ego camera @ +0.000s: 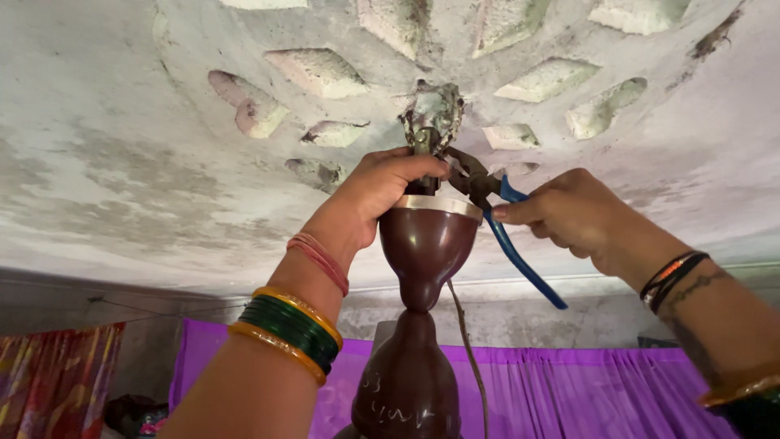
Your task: The person uses pliers to loosen and remove the mounting hardware securing a ceiling fan to the ceiling. They then detach the fan's canopy and motor housing from the ceiling mount.
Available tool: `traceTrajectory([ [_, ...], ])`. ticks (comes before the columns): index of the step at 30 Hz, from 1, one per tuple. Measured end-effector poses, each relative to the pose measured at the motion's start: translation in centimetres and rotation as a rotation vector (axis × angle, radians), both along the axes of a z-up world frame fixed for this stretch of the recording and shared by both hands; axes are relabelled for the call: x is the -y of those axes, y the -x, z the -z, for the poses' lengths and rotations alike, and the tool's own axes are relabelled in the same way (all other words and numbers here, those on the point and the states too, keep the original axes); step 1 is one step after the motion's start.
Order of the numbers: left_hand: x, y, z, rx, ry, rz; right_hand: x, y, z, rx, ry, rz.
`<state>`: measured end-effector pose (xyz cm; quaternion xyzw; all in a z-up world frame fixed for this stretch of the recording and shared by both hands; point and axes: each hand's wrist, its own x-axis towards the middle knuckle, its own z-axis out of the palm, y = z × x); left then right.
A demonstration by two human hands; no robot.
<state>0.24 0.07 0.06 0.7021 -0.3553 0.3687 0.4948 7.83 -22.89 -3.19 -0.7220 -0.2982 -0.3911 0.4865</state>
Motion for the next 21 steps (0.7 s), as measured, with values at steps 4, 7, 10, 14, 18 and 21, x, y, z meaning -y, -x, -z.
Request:
traceTrajectory([
  [4, -0.4, -0.3, -0.2, 0.016, -0.029, 0.012, -0.9, -0.4, 0.3, 0.102, -0.071, 0.037],
  [7, -0.3, -0.6, -0.4, 0.017, -0.033, -0.002, -1.4, -0.2, 0.9, 0.042, -0.023, 0.342],
  [10, -0.3, -0.9, -0.5, 0.024, -0.020, 0.014, -2.1, 0.3, 1.5, 0.074, -0.057, 0.306],
  [14, -0.1, -1.0, -0.3, 0.055, 0.010, -0.021, -2.3, 1.1, 1.7, 0.085, 0.016, 0.388],
  [18, 0.0, -1.2, -0.1, 0.137, 0.007, -0.043, -2.1, 1.1, 1.8, 0.072, 0.019, 0.358],
  [21, 0.2, -1.2, -0.1, 0.161, 0.002, -0.091, -1.5, 1.2, 1.7, 0.092, 0.028, 0.352],
])
